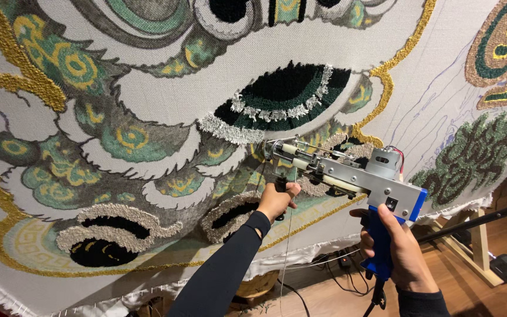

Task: The person uses a handheld tufting gun to apply yarn to a stretched canvas, following a pre-drawn design. The operator guides the tool to create textured patterns, filling in sections of the artwork with consistent strokes.

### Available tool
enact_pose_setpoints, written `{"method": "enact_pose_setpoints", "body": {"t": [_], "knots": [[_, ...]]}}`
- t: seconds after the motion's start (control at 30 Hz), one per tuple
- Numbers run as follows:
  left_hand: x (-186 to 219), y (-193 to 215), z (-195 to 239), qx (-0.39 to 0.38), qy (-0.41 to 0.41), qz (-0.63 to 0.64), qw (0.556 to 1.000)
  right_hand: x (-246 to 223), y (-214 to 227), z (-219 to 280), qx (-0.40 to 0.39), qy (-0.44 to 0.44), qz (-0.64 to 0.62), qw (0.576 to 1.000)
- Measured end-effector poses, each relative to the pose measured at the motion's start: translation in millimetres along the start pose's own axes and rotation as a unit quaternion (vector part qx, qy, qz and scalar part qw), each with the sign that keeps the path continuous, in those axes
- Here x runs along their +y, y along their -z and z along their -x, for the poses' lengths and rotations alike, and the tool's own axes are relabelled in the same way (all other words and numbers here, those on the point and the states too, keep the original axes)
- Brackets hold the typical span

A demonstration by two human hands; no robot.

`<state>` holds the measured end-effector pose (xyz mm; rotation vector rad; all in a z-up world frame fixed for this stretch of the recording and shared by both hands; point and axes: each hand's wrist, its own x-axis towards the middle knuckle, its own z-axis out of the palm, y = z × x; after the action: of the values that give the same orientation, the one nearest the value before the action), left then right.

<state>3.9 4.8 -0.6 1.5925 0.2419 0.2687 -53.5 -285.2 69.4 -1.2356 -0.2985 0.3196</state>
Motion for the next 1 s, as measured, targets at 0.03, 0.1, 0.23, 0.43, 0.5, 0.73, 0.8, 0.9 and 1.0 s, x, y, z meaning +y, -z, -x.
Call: {"method": "enact_pose_setpoints", "body": {"t": [0.03,0.1,0.23,0.43,0.5,0.73,0.8,0.9,1.0], "knots": [[0,1,0,-0.002,0.0,0.006,1.0,-1,-3,0,0.01,0.004,0.015,1.0],[0,3,-2,-0.006,-0.002,0.017,1.0,-4,-10,1,0.031,0.012,0.044,0.998],[-3,14,-13,0.003,0.0,0.007,1.0,-5,-28,2,0.063,0.007,0.065,0.996],[1,43,-27,-0.005,0.011,0.008,1.0,5,-56,-8,0.059,0.083,0.101,0.99],[6,53,-27,0.015,0.022,-0.02,0.999,9,-65,-10,0.054,0.096,0.12,0.987],[13,68,-28,0.005,-0.011,-0.057,0.998,18,-79,-8,0.064,0.073,0.081,0.992],[17,72,-26,-0.005,0.0,-0.061,0.998,21,-78,-10,0.067,0.06,0.083,0.993],[17,75,-29,0.002,-0.007,-0.093,0.996,21,-77,-14,0.072,0.051,0.084,0.993],[11,75,-44,-0.004,-0.028,-0.036,0.999,19,-79,-16,0.091,0.041,0.089,0.991]]}}
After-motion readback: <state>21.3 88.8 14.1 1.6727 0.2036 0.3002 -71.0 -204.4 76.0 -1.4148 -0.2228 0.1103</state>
